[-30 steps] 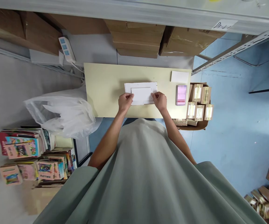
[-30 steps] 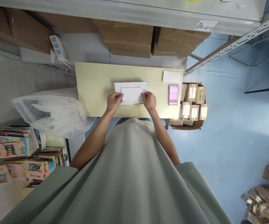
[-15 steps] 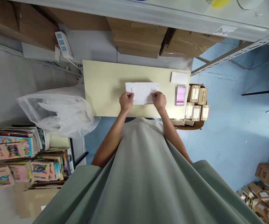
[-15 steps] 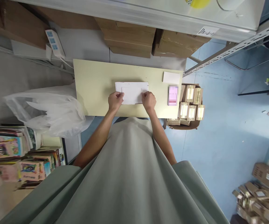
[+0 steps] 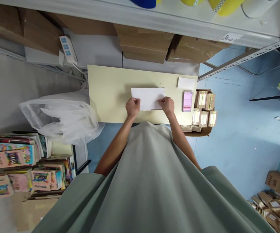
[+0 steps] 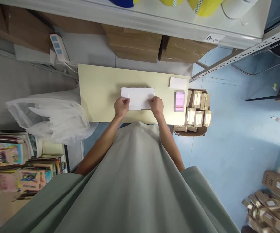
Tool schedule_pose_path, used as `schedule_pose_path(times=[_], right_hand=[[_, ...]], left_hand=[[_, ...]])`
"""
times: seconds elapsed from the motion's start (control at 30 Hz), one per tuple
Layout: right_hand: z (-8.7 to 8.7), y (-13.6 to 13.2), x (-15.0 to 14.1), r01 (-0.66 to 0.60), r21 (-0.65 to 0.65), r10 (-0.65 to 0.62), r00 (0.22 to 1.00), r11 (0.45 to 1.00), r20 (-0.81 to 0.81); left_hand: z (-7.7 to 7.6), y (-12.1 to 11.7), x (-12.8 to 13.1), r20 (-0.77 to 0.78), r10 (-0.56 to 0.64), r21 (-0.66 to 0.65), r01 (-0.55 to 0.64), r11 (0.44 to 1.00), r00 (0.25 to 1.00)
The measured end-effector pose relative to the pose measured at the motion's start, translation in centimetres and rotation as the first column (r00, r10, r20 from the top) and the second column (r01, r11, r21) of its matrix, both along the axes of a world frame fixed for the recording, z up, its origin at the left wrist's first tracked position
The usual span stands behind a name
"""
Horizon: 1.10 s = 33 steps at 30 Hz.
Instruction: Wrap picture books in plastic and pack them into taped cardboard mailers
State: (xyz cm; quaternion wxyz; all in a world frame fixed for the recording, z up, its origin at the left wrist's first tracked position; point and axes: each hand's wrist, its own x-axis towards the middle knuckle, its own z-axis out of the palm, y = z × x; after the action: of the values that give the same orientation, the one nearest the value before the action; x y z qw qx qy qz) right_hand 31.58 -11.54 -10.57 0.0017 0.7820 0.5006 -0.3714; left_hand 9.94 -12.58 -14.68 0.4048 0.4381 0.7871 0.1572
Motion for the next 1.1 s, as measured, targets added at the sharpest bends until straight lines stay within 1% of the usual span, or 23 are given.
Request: schedule_pose_path(times=[0.1, 0.17, 0.23, 0.33, 0.4, 0.43, 0.5, 0.6, 0.7, 0.77, 0.87, 0.97, 1.1], right_hand=[[0.0, 0.6, 0.2, -0.072, -0.068, 0.072, 0.997, 0.995, -0.005], [0.0, 1.8, 0.0, -0.083, -0.097, 0.081, 0.996, 0.992, -0.033], [-0.2, 3.1, -0.4, -0.053, -0.081, 0.048, 0.997, 0.995, -0.064], [-0.2, 4.5, -1.1, 0.011, 0.021, -0.01, 0.998, 1.0, -0.054], [-0.1, 4.3, -1.8, 0.008, 0.076, -0.005, 0.999, 0.997, -0.032], [0.0, 3.9, -2.1, -0.012, 0.077, 0.014, 0.999, 0.997, -0.03], [0.3, 2.9, -2.9, -0.079, 0.026, 0.08, 0.996, 0.996, -0.046], [0.4, 1.8, -4.3, -0.201, -0.065, 0.196, 0.978, 0.977, -0.074], [-0.1, 2.6, -5.9, -0.245, -0.085, 0.238, 0.967, 0.966, -0.087], [-0.6, 3.7, -6.9, -0.23, -0.061, 0.224, 0.97, 0.971, -0.093], [-1.0, 4.9, -8.1, -0.199, 0.002, 0.199, 0.978, 0.98, -0.059], [-1.0, 4.7, -8.4, -0.213, 0.037, 0.214, 0.977, 0.976, -0.026], [-0.9, 3.7, -7.7, -0.315, 0.028, 0.316, 0.943, 0.949, -0.105]], left_hand=[[-0.2, 0.0, -0.1, 0.016, 0.008, 0.012, -0.008, 1.0, 1.0], [-0.4, 0.0, -0.2, 0.039, 0.009, 0.015, -0.009, 1.0, 0.999], [-0.5, 0.0, -0.3, 0.055, 0.006, 0.016, -0.007, 1.0, 0.998], [-0.6, 0.0, -0.4, 0.056, 0.004, 0.016, -0.004, 1.0, 0.998], [-0.5, 0.0, -0.4, 0.053, 0.008, 0.015, -0.008, 1.0, 0.999], [-0.5, 0.0, -0.4, 0.05, 0.01, 0.014, -0.011, 1.0, 0.999], [-0.3, 0.0, -0.4, 0.043, 0.011, 0.011, -0.012, 1.0, 0.999], [-0.2, 0.0, -0.3, 0.028, 0.004, 0.001, -0.004, 1.0, 1.0], [-0.1, 0.0, -0.2, 0.021, 0.002, -0.008, -0.002, 1.0, 1.0], [-0.1, 0.0, -0.2, 0.011, 0.004, -0.004, -0.004, 1.0, 1.0], [0.0, -0.1, 0.0, -0.004, 0.006, 0.015, -0.006, 1.0, 1.0], [0.1, -0.1, 0.0, -0.009, 0.006, 0.016, -0.005, 1.0, 1.0], [0.1, -0.1, 0.0, -0.004, 0.012, 0.023, -0.011, 1.0, 1.0]])
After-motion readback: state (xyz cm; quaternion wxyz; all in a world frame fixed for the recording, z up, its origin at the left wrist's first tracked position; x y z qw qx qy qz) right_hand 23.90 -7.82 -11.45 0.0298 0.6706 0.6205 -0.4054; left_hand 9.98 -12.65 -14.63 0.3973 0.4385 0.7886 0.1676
